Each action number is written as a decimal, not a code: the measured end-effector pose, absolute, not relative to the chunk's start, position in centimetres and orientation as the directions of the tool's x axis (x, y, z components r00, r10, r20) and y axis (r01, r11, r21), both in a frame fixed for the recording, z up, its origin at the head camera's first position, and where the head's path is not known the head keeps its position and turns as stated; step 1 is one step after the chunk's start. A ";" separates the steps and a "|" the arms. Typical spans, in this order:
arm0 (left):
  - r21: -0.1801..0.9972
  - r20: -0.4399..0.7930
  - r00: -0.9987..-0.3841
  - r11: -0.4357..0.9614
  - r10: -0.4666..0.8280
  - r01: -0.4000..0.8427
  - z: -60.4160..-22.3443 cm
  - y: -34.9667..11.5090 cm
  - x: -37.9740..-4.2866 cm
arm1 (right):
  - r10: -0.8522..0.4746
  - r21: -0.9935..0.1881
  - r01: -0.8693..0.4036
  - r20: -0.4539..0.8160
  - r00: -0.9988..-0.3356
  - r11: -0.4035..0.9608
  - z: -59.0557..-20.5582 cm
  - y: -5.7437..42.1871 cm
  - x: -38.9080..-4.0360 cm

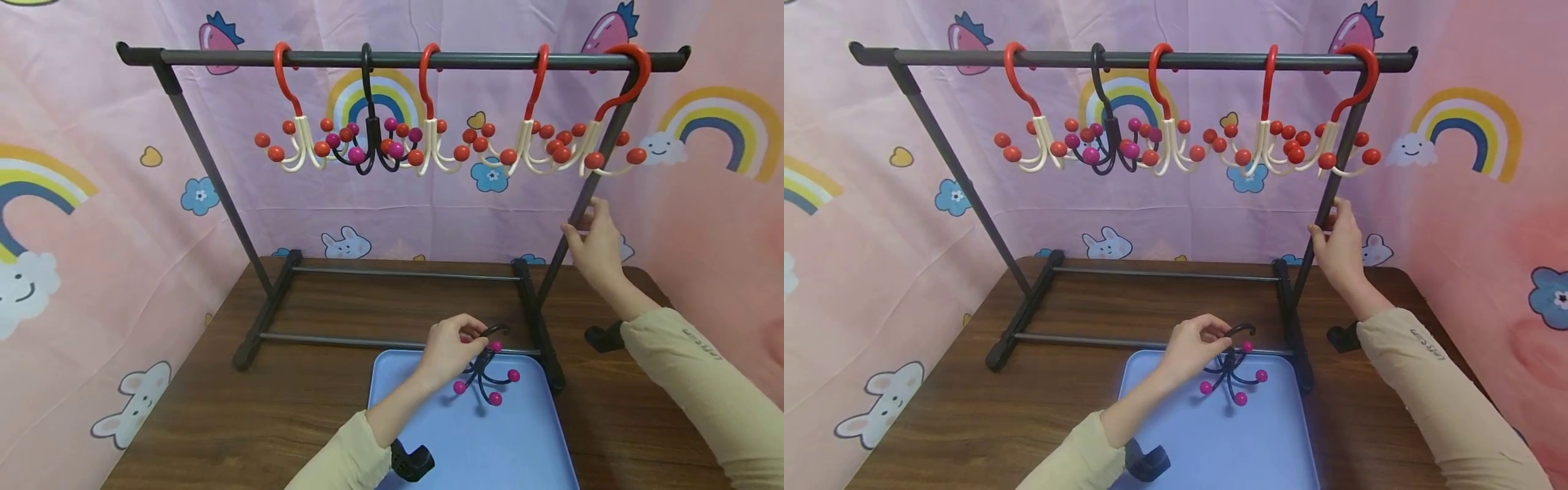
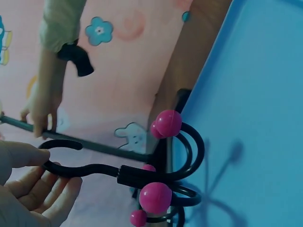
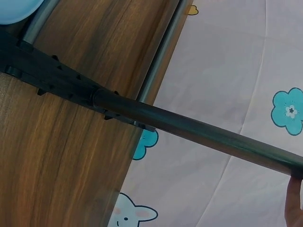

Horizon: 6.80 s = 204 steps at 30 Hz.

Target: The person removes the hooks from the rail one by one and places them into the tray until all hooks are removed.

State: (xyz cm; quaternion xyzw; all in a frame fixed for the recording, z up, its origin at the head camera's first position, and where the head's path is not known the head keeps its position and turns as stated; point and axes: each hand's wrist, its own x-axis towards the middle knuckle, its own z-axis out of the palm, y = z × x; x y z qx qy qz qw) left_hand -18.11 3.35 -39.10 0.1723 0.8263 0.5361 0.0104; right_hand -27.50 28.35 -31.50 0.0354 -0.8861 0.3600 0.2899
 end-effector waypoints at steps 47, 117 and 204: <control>0.558 0.563 -0.752 0.514 0.343 0.652 -28.8 -3.4 -22.4 | 0.144 -0.609 -0.293 0.565 -0.812 0.737 -31.6 28.3 -27.6; 0.810 0.585 -0.718 0.330 -0.379 0.486 -9.0 -16.1 -25.2 | 0.154 -0.642 -0.258 0.513 -0.845 0.722 -31.6 28.1 -27.3; 0.876 0.459 -0.883 0.113 0.100 0.468 -38.9 0.9 -16.1 | 0.172 -0.637 -0.253 0.527 -0.832 0.729 -31.6 27.6 -27.3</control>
